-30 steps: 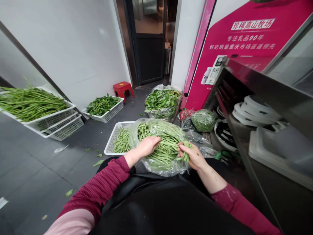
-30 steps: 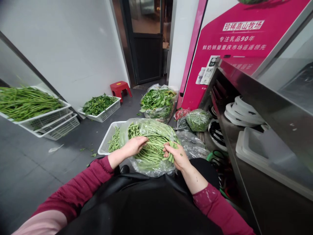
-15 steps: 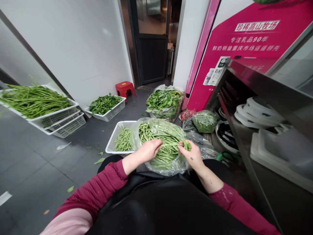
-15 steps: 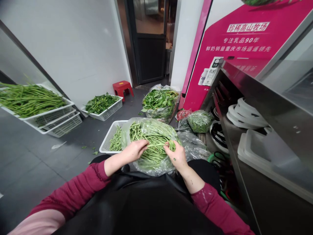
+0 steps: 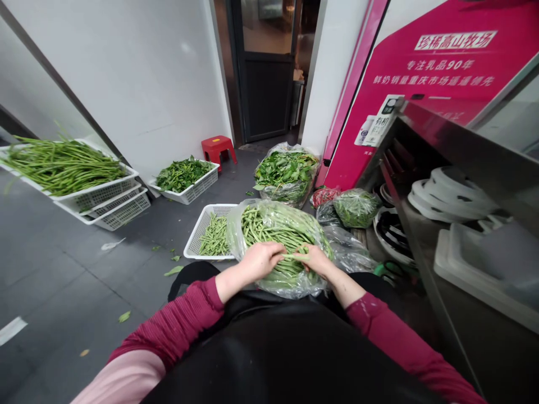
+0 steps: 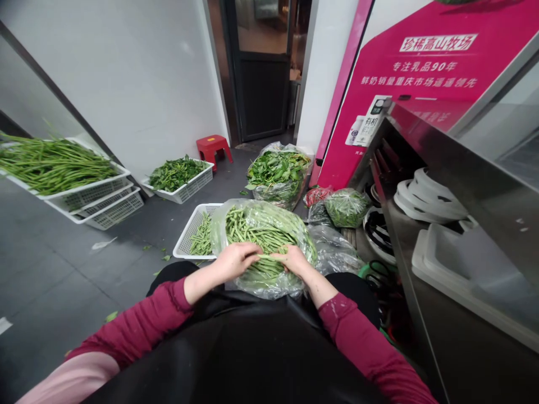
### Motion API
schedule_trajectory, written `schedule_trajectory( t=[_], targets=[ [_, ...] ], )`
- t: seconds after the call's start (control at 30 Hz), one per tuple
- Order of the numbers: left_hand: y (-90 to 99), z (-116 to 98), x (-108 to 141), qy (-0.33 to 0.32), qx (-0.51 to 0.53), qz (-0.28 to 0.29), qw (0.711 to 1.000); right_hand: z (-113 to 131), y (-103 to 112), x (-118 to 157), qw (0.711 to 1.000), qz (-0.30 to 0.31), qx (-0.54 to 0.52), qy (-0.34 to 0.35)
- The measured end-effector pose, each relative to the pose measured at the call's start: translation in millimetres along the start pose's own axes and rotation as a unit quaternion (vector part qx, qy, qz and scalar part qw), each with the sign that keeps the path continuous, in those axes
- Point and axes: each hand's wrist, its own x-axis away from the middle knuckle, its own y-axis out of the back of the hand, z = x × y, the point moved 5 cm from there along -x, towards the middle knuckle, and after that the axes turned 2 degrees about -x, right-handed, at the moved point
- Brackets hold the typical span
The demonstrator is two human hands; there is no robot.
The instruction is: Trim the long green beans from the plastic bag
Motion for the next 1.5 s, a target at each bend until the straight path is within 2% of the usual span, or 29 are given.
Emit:
schedule_trajectory(
  t=[0.1, 0.2, 0.27, 0.33, 0.4, 0.5, 0.57, 0.63, 0.77, 0.8, 0.87, 0.97, 1.0, 1.03, 1.17, 1.23, 1.3, 1.33, 1.43, 1.5],
  targets=[
    [2.8, 10, -9, -0.086, 0.026, 0.038, 0.995, -11, -17, 8, 0.972, 0.115, -0.175, -0.111],
    [-1.6, 6, -16, -0.117, 0.004, 0.039, 0.992, -1, -34, 22, 0.924, 0.240, -0.265, -0.139],
    [-2.8, 1, -19, -0.118, -0.018, 0.023, 0.993, 7, -38, 29, 0.905, 0.264, -0.300, -0.144],
    [0.5, 3, -22, -0.108, -0.039, 0.009, 0.993, 10, -36, 34, 0.900, 0.258, -0.321, -0.143],
    [6.6, 13, -24, -0.086, -0.047, 0.011, 0.995, 12, -32, 37, 0.905, 0.263, -0.311, -0.123],
    [12.6, 39, -25, -0.025, 0.003, 0.065, 0.998, 15, -28, 43, 0.917, 0.281, -0.270, -0.088],
    [11.6, 55, -23, 0.036, 0.084, 0.116, 0.989, 17, -27, 45, 0.924, 0.274, -0.253, -0.081],
    [7.9, 65, -18, 0.102, 0.182, 0.151, 0.966, 18, -26, 46, 0.934, 0.254, -0.238, -0.078],
    [0.4, 58, -6, 0.174, 0.319, 0.148, 0.920, 15, -24, 38, 0.964, 0.180, -0.190, -0.053],
    [-0.3, 52, -3, 0.178, 0.320, 0.137, 0.920, 11, -21, 34, 0.972, 0.148, -0.177, -0.046],
    [0.7, 36, 3, 0.160, 0.275, 0.102, 0.942, 2, -14, 25, 0.986, 0.065, -0.151, -0.039],
    [5.0, 8, 5, 0.075, 0.170, 0.058, 0.981, -13, -3, 15, 0.981, -0.050, -0.177, -0.067],
    [4.8, 1, 4, 0.050, 0.150, 0.059, 0.986, -17, -3, 14, 0.973, -0.054, -0.208, -0.085],
    [3.2, -3, 2, 0.033, 0.143, 0.070, 0.987, -19, -5, 13, 0.964, -0.031, -0.243, -0.105],
    [-15.6, -1, -12, 0.018, 0.168, 0.143, 0.975, -13, -31, 23, 0.914, 0.186, -0.318, -0.173],
    [-27.4, 5, -19, 0.047, 0.143, 0.130, 0.980, -7, -40, 30, 0.887, 0.235, -0.346, -0.193],
    [-36.9, 13, -24, 0.102, 0.082, 0.082, 0.988, -4, -46, 31, 0.877, 0.223, -0.377, -0.199],
    [-40.2, 18, -26, 0.131, 0.044, 0.054, 0.989, -3, -47, 31, 0.880, 0.201, -0.384, -0.193],
    [-43.9, 39, -30, 0.202, -0.068, -0.005, 0.977, -1, -42, 27, 0.906, 0.106, -0.381, -0.154],
    [-43.9, 57, -32, 0.218, -0.128, -0.014, 0.968, -2, -34, 25, 0.899, 0.057, -0.409, -0.144]
  ],
)
